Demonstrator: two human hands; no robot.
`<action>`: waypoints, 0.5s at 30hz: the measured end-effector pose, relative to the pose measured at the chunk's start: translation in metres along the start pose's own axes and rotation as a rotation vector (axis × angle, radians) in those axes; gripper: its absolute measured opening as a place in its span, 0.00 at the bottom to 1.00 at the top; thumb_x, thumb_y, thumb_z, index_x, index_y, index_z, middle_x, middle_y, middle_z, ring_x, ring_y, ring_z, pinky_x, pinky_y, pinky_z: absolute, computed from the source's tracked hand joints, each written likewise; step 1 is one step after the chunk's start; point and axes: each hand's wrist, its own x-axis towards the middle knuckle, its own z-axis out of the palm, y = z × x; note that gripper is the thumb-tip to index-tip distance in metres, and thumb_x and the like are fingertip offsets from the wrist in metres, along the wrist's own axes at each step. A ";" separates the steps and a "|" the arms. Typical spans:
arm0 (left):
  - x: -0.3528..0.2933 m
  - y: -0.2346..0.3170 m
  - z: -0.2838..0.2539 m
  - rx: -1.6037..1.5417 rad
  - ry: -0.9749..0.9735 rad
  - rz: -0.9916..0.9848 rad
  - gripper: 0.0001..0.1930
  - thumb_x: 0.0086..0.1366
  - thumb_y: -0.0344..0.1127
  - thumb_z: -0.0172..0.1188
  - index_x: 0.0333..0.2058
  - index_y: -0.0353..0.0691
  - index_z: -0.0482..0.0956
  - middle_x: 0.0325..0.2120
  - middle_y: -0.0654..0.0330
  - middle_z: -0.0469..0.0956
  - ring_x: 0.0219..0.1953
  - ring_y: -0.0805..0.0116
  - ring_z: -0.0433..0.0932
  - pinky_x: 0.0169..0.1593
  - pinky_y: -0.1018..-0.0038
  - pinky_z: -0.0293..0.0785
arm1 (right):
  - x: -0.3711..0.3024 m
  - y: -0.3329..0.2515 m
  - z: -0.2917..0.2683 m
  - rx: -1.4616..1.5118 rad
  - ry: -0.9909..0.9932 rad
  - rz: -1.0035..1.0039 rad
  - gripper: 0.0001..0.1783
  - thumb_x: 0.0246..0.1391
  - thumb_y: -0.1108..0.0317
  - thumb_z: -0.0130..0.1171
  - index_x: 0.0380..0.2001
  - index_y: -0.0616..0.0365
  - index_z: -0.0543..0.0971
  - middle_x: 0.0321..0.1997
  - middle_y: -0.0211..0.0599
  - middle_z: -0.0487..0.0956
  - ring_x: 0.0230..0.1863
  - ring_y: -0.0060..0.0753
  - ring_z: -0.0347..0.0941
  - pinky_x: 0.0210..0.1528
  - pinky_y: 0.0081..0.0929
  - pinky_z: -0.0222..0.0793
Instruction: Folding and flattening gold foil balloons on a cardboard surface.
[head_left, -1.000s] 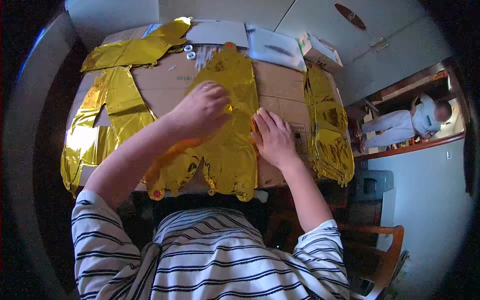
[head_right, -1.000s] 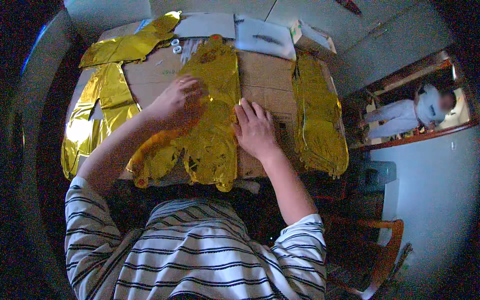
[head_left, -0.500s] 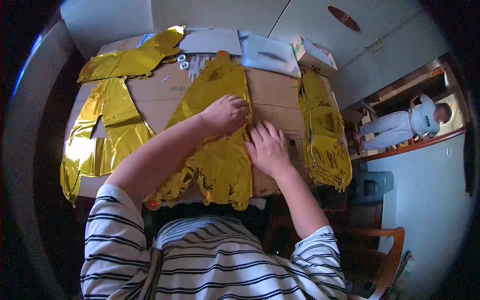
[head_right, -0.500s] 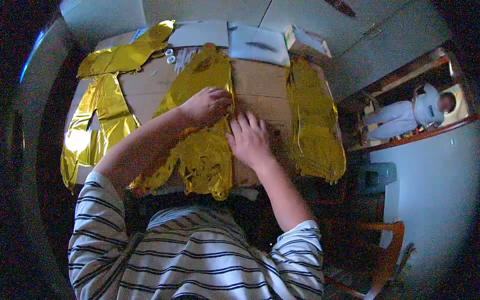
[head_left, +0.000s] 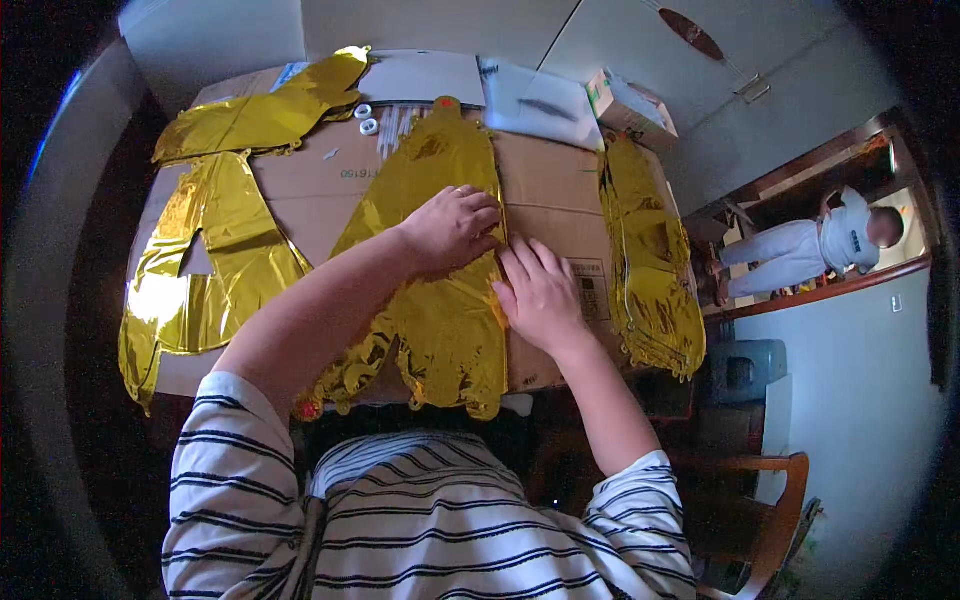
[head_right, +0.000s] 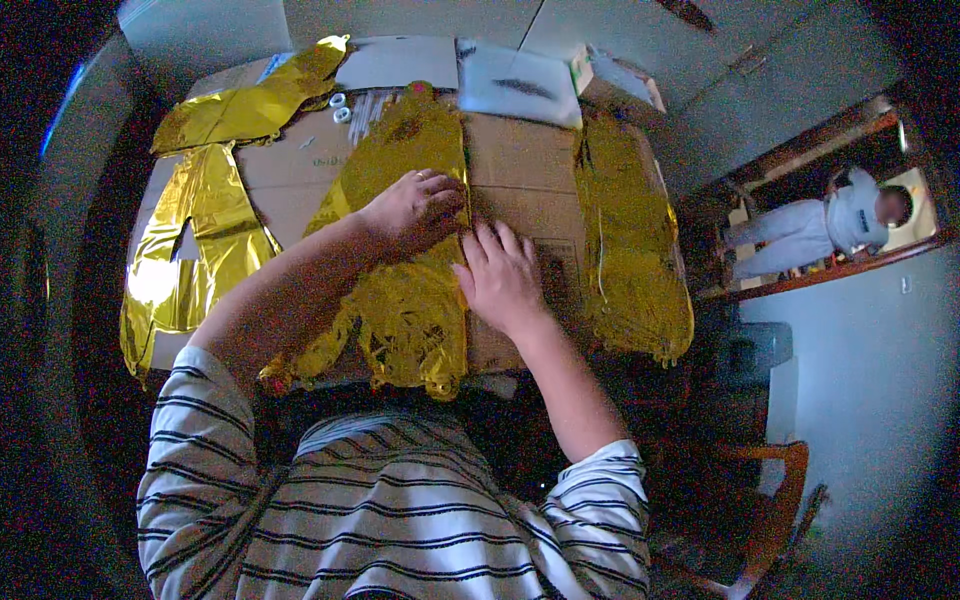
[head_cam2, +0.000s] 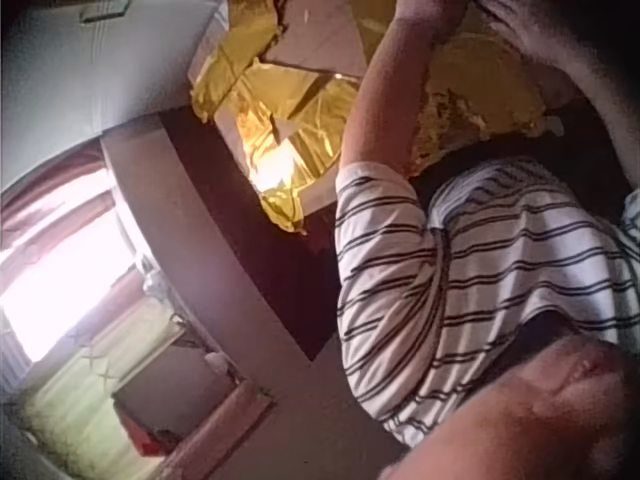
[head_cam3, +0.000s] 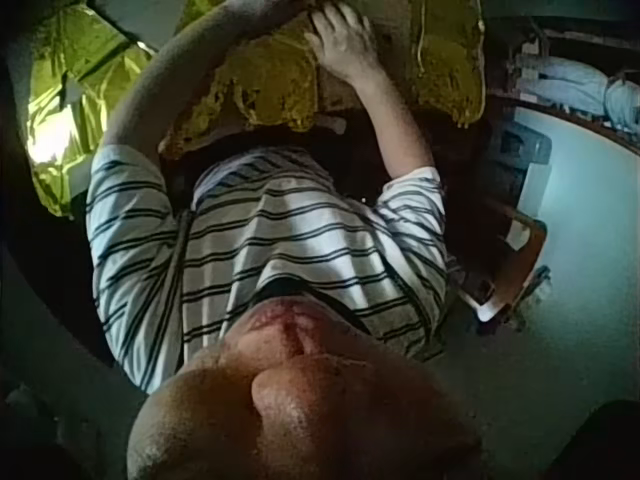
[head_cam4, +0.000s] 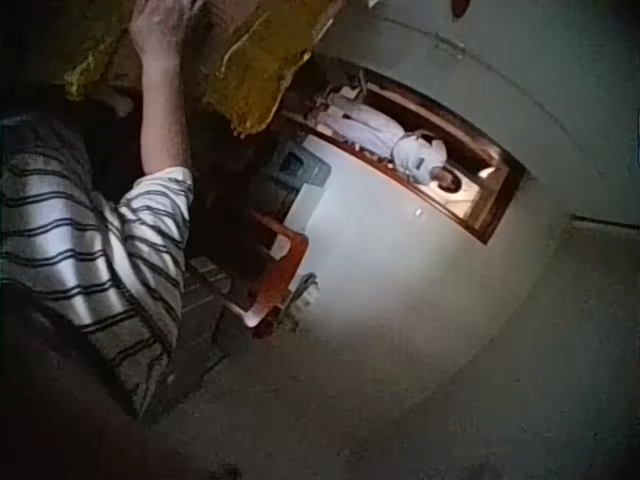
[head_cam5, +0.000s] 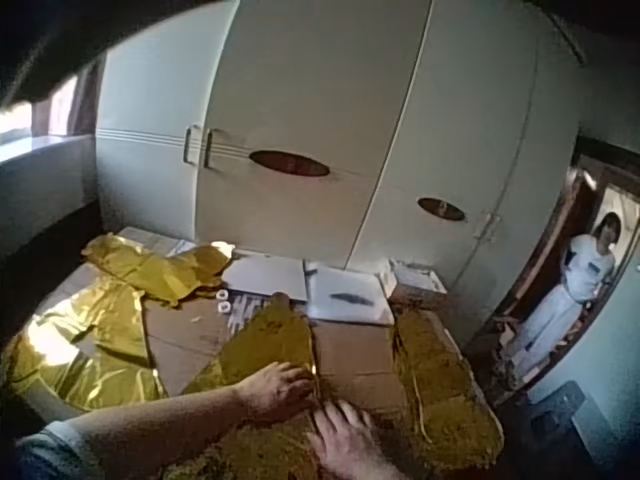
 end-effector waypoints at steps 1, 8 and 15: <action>0.000 -0.001 0.000 0.004 -0.005 0.001 0.16 0.62 0.39 0.62 0.45 0.35 0.79 0.48 0.49 0.79 0.51 0.47 0.76 0.54 0.55 0.74 | 0.000 0.000 0.000 -0.001 0.012 -0.006 0.27 0.61 0.56 0.56 0.59 0.57 0.72 0.65 0.46 0.71 0.64 0.51 0.65 0.62 0.47 0.62; -0.004 -0.003 0.004 0.008 0.002 -0.043 0.18 0.63 0.43 0.61 0.45 0.37 0.80 0.49 0.53 0.78 0.53 0.52 0.75 0.56 0.59 0.71 | 0.000 0.001 -0.008 0.175 0.060 0.038 0.27 0.62 0.57 0.55 0.61 0.58 0.72 0.66 0.47 0.71 0.65 0.50 0.66 0.65 0.46 0.60; -0.001 0.002 -0.002 -0.002 -0.019 -0.009 0.17 0.63 0.39 0.62 0.47 0.38 0.78 0.48 0.50 0.78 0.52 0.47 0.75 0.54 0.55 0.73 | -0.001 0.005 -0.010 0.136 0.026 0.024 0.26 0.63 0.58 0.54 0.61 0.59 0.71 0.66 0.49 0.70 0.64 0.50 0.66 0.64 0.46 0.61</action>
